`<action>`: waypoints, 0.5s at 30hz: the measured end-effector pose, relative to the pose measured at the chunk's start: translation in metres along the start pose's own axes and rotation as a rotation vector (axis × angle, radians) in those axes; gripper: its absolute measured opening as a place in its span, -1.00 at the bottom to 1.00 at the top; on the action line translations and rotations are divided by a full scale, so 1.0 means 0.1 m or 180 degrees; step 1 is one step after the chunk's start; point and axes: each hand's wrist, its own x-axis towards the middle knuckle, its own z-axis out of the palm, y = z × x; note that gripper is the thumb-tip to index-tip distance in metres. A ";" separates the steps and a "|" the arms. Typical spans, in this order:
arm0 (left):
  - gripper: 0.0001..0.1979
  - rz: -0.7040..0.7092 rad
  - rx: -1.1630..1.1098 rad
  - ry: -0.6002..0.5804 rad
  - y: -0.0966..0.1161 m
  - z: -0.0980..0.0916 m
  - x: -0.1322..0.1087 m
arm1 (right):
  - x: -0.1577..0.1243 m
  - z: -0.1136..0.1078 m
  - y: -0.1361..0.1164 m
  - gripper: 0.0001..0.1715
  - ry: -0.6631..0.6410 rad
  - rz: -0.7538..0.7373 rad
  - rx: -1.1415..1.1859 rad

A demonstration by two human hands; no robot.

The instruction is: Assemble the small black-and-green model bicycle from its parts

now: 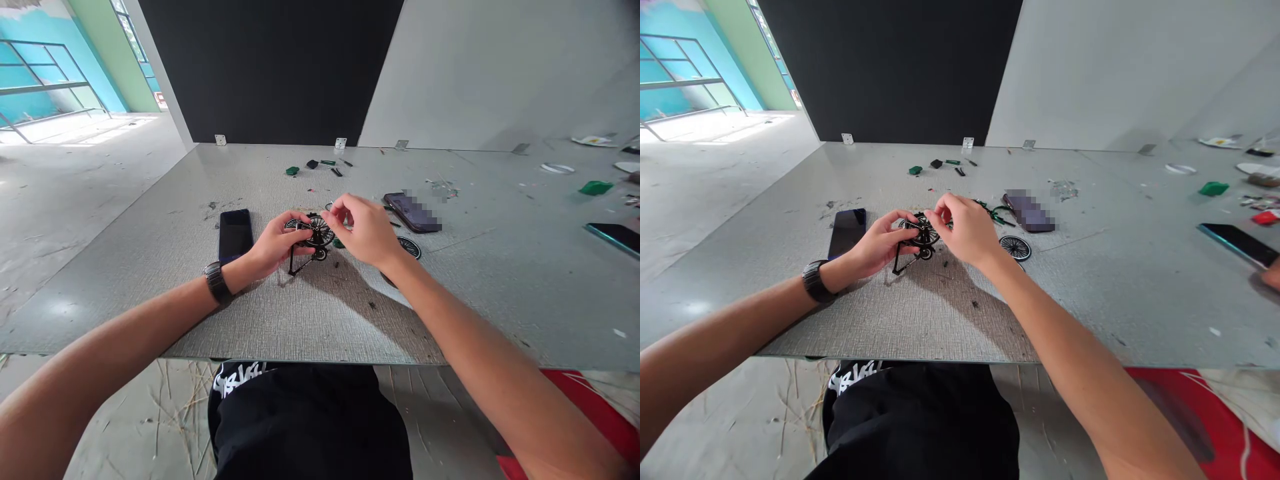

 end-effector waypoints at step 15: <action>-0.94 -0.0028 -0.0146 0.0294 0.01 -0.02 0.02 | -0.02 0.12 0.08 -0.74 -0.0162 0.0518 0.0916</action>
